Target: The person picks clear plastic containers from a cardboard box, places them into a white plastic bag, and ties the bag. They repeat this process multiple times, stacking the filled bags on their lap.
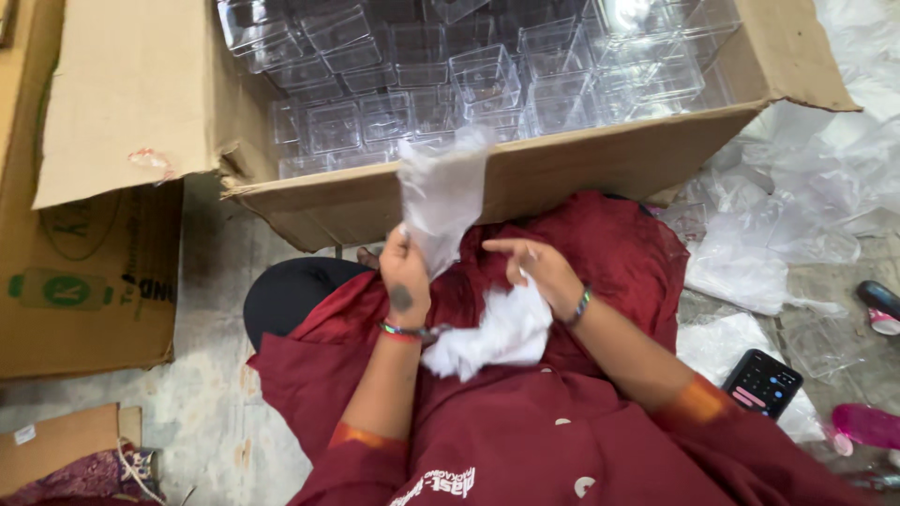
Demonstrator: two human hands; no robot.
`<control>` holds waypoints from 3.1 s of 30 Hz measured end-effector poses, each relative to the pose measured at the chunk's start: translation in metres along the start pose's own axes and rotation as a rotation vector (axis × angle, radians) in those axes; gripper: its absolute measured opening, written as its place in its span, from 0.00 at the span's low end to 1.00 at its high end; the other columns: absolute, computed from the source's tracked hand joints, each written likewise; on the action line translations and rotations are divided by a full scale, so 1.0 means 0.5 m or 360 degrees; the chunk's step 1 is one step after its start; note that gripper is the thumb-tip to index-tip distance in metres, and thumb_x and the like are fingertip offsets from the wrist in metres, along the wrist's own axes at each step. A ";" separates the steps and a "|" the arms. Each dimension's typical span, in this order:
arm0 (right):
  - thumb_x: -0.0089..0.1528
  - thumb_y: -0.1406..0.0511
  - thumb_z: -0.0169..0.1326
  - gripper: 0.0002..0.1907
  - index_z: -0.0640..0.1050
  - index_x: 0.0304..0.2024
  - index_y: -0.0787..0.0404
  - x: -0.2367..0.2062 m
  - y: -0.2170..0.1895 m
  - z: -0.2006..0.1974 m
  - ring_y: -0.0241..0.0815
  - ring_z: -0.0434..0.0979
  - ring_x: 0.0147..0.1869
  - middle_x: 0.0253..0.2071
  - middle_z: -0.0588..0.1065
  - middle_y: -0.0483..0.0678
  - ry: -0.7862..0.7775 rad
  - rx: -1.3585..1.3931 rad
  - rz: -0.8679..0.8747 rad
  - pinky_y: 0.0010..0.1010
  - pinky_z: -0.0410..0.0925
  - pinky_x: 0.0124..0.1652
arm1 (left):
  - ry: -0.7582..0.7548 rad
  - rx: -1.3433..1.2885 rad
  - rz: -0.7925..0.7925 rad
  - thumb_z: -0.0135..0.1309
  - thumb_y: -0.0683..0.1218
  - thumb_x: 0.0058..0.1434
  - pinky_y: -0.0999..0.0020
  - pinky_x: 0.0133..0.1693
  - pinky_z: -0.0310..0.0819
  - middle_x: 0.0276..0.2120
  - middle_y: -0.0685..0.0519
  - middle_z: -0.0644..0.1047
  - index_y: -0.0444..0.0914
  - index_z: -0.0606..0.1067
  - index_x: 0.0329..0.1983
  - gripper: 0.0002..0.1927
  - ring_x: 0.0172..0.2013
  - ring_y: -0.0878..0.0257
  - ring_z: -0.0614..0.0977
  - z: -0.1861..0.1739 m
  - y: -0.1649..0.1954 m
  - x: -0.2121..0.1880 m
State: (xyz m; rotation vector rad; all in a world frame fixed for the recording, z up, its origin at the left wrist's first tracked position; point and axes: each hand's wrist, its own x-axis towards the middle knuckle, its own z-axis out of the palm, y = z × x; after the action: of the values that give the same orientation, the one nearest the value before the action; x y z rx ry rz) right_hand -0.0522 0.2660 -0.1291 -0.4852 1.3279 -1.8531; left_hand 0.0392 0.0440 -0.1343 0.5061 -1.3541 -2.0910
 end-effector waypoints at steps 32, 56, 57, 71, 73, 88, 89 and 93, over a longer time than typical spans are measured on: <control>0.62 0.45 0.66 0.32 0.77 0.52 0.64 -0.222 -0.412 -0.657 0.48 0.72 0.43 0.39 0.76 0.52 0.2321 -0.0204 -0.0155 0.47 0.68 0.37 | -0.0472 0.2848 -0.0751 0.65 0.70 0.47 0.49 0.61 0.66 0.56 0.31 0.75 0.28 0.59 0.66 0.57 0.58 0.40 0.78 -0.018 -0.026 0.097; 0.57 0.51 0.66 0.24 0.79 0.43 0.63 0.030 -0.072 -0.121 0.34 0.71 0.35 0.33 0.75 0.45 -0.0081 -0.0713 0.0760 0.27 0.67 0.33 | 0.0006 0.0229 -0.1161 0.52 0.54 0.62 0.56 0.46 0.64 0.43 0.55 0.78 0.45 0.77 0.44 0.12 0.43 0.60 0.72 -0.027 -0.009 0.176; 0.55 0.50 0.66 0.26 0.80 0.42 0.63 0.078 -0.059 -0.115 0.35 0.73 0.35 0.33 0.77 0.46 -0.0109 -0.0825 0.0829 0.27 0.68 0.34 | 0.0034 0.0091 -0.1213 0.48 0.56 0.64 0.55 0.48 0.58 0.44 0.52 0.77 0.43 0.76 0.44 0.15 0.45 0.57 0.70 -0.034 -0.008 0.218; 0.57 0.35 0.51 0.42 0.82 0.43 0.69 0.410 0.130 -0.056 0.46 0.80 0.43 0.38 0.81 0.58 -0.0145 -0.1689 0.0764 0.37 0.71 0.45 | 0.0320 0.0196 -0.1343 0.55 0.46 0.56 0.55 0.45 0.63 0.47 0.54 0.73 0.39 0.74 0.47 0.15 0.43 0.58 0.70 -0.068 -0.128 0.292; 0.57 0.35 0.49 0.42 0.83 0.45 0.66 0.411 0.126 -0.068 0.48 0.79 0.42 0.39 0.81 0.58 -0.0231 -0.1483 0.0866 0.38 0.71 0.44 | -0.0044 0.0417 -0.1118 0.60 0.48 0.54 0.54 0.44 0.69 0.44 0.45 0.78 0.32 0.78 0.46 0.19 0.42 0.55 0.77 -0.068 -0.169 0.285; 0.64 0.52 0.58 0.27 0.81 0.52 0.68 0.320 -0.008 -0.133 0.47 0.77 0.58 0.54 0.78 0.56 -0.0246 -0.1305 0.0035 0.36 0.67 0.56 | -0.0714 0.2475 -0.0982 0.45 0.69 0.68 0.53 0.56 0.72 0.50 0.37 0.81 0.38 0.79 0.56 0.33 0.54 0.43 0.81 0.035 0.042 0.230; 0.64 0.54 0.58 0.26 0.80 0.54 0.69 0.304 -0.031 -0.125 0.45 0.78 0.58 0.53 0.79 0.54 -0.0237 -0.1103 -0.0001 0.35 0.68 0.56 | -0.0710 0.1883 -0.0633 0.50 0.64 0.66 0.56 0.54 0.73 0.50 0.39 0.81 0.35 0.76 0.57 0.31 0.52 0.46 0.82 0.056 0.063 0.210; 0.71 0.60 0.53 0.22 0.78 0.61 0.69 0.263 -0.079 -0.051 0.40 0.77 0.50 0.44 0.79 0.56 -0.0064 -0.0252 0.0044 0.31 0.71 0.53 | -0.0785 0.1117 0.0199 0.67 0.53 0.54 0.56 0.47 0.73 0.47 0.35 0.77 0.24 0.66 0.57 0.38 0.49 0.46 0.78 0.122 0.092 0.149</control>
State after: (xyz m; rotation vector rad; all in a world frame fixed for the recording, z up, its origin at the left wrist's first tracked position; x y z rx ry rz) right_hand -0.1655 0.1853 -0.1203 -0.5804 1.4535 -1.7148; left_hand -0.0410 0.0225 -0.0672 0.1578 -2.3579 -1.6503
